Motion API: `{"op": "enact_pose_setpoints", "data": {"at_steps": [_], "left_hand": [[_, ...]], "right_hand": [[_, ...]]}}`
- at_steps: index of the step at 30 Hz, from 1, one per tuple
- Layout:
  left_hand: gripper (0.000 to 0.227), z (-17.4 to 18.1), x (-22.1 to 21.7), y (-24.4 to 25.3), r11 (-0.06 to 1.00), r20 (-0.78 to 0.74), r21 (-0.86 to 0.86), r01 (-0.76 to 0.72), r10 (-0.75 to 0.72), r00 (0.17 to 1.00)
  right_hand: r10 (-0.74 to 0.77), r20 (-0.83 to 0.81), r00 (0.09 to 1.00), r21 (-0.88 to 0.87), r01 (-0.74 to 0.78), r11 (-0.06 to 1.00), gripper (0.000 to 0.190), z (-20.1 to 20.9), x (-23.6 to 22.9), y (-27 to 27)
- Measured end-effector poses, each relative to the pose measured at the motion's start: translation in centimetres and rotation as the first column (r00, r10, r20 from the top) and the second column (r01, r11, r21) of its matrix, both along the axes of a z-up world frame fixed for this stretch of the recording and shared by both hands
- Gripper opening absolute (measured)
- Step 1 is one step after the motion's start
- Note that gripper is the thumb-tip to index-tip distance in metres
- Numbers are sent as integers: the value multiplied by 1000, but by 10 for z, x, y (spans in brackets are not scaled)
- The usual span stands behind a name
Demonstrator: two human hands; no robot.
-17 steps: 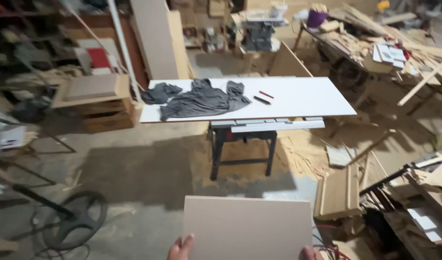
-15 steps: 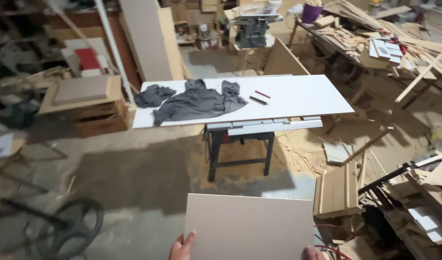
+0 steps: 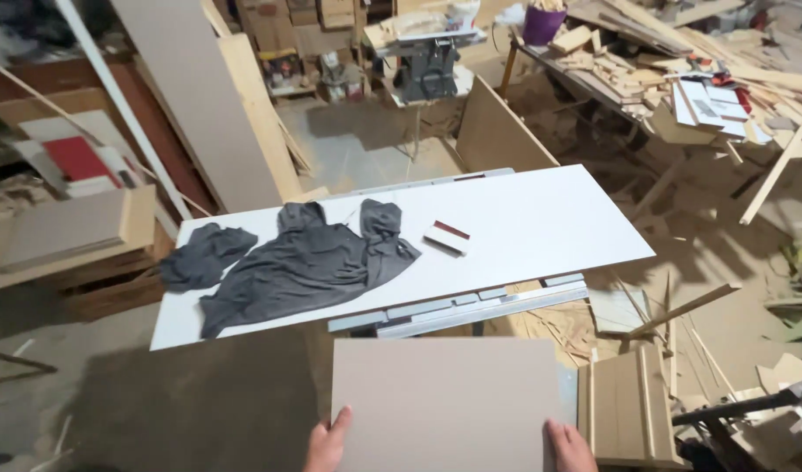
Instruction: Sand the edges of wooden panels using a sanding block and wipe them clean with a cloth.
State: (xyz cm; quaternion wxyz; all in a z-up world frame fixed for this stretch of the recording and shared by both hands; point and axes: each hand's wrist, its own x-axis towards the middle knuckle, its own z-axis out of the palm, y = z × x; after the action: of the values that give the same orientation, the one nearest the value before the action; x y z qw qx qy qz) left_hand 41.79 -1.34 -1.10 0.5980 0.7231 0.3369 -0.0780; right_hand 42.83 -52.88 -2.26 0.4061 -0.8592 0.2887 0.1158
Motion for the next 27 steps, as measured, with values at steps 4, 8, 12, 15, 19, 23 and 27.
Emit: {"op": "enact_pose_setpoints", "data": {"at_steps": [4, 8, 12, 15, 19, 23, 27], "left_hand": [[50, 20, 77, -26, 999, 43, -41, -5, 7, 999], [67, 37, 175, -48, 995, -110, -81, 58, -67, 992], [51, 31, 284, -87, 973, 15, -73, 221, -220, 975], [52, 60, 347, -123, 927, 1, -167, 337, -341, 940], [54, 91, 409, -184, 860, -73, -325, 394, -438, 896], [70, 90, 461, -242, 786, -45, -425, 449, -513, 857], [97, 98, 492, -293, 760, -229, -282, 586, -647, 728]], "right_hand": [[-35, 90, 995, 109, 25, 994, 52, 57, 69, 5], [-50, 125, 991, 153, 31, 988, 57, 21, 130, -29], [-231, 153, 961, 186, 202, 962, 61, 38, 171, -47], [-218, 31, 976, 5, 217, 976, 70, 47, 204, -83], [-318, 69, 946, -62, 322, 945, 69, 74, 236, -130], [-395, 6, 919, -81, 394, 916, 75, 128, 281, -162], [-359, 31, 933, -40, 360, 932, 71, 135, 338, -225]]}}
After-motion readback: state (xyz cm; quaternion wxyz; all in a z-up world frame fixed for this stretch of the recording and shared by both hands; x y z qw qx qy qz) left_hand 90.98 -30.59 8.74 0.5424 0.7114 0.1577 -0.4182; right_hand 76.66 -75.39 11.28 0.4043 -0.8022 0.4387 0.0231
